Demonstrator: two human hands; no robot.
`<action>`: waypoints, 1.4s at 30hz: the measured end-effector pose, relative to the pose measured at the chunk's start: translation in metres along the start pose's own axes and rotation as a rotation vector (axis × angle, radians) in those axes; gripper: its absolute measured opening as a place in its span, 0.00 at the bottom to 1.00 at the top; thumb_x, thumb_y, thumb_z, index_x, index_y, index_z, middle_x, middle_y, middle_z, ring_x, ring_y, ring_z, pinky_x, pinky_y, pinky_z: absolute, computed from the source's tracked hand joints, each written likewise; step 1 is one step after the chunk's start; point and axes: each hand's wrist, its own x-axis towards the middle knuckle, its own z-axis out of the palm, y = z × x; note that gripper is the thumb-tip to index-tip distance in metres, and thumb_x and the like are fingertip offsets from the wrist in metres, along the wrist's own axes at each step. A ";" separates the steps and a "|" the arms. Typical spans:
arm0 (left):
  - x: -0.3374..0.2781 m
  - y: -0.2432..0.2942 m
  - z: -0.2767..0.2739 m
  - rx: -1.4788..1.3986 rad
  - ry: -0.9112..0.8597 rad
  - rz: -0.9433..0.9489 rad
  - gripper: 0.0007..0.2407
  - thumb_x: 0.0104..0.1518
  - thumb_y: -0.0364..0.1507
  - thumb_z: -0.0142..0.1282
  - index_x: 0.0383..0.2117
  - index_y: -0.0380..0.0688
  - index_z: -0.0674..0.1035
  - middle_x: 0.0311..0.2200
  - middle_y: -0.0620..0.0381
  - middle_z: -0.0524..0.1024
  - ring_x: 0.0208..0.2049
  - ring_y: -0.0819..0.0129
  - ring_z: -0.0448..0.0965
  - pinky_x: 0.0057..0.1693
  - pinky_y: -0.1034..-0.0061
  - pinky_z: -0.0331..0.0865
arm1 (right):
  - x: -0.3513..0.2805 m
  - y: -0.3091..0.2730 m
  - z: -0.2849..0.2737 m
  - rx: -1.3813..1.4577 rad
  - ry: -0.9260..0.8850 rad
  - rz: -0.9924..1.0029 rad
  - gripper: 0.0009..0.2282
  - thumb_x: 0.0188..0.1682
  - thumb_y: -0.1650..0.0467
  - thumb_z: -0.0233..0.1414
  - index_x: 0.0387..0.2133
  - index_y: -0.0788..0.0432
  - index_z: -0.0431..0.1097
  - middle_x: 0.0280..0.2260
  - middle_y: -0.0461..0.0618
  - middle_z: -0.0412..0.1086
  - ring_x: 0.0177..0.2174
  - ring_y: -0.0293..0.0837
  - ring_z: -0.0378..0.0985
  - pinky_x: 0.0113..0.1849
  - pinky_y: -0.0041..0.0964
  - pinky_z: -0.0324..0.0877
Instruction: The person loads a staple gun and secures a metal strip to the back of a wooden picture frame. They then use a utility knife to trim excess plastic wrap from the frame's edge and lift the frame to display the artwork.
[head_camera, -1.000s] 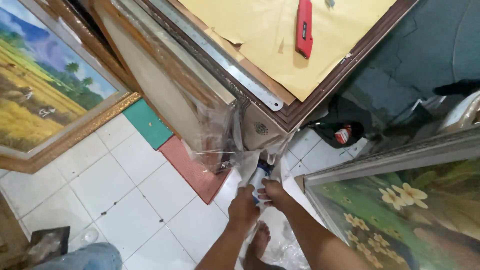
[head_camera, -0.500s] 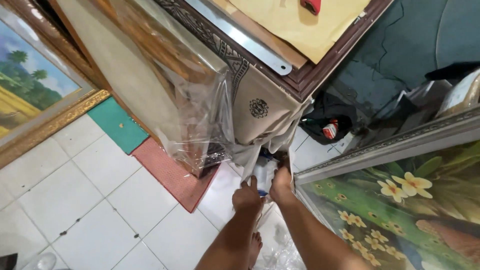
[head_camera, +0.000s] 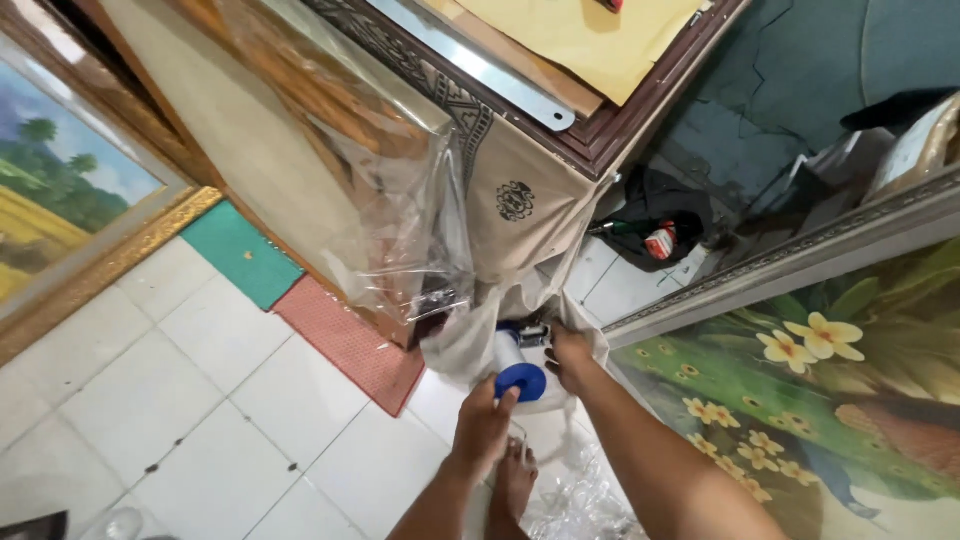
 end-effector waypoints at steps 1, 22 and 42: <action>-0.005 -0.010 -0.003 0.005 0.004 -0.005 0.15 0.46 0.38 0.41 0.35 0.46 0.74 0.30 0.52 0.74 0.33 0.62 0.72 0.42 0.73 0.62 | 0.007 0.011 0.000 0.001 -0.006 0.005 0.20 0.41 0.60 0.44 0.45 0.55 0.61 0.43 0.45 0.63 0.41 0.47 0.65 0.40 0.39 0.60; -0.002 -0.042 -0.014 0.162 0.147 -0.083 0.22 0.48 0.46 0.38 0.43 0.47 0.71 0.44 0.48 0.70 0.48 0.51 0.66 0.54 0.66 0.57 | -0.095 0.018 -0.022 -1.656 -0.164 -0.632 0.11 0.41 0.76 0.38 0.34 0.63 0.67 0.36 0.63 0.67 0.37 0.55 0.72 0.36 0.41 0.70; -0.087 0.065 -0.070 0.122 0.088 -0.317 0.24 0.49 0.44 0.40 0.48 0.42 0.67 0.45 0.46 0.70 0.52 0.54 0.65 0.56 0.67 0.58 | -0.134 0.032 -0.020 -1.569 -0.170 -0.662 0.07 0.40 0.73 0.46 0.23 0.67 0.71 0.23 0.61 0.70 0.27 0.54 0.75 0.27 0.43 0.72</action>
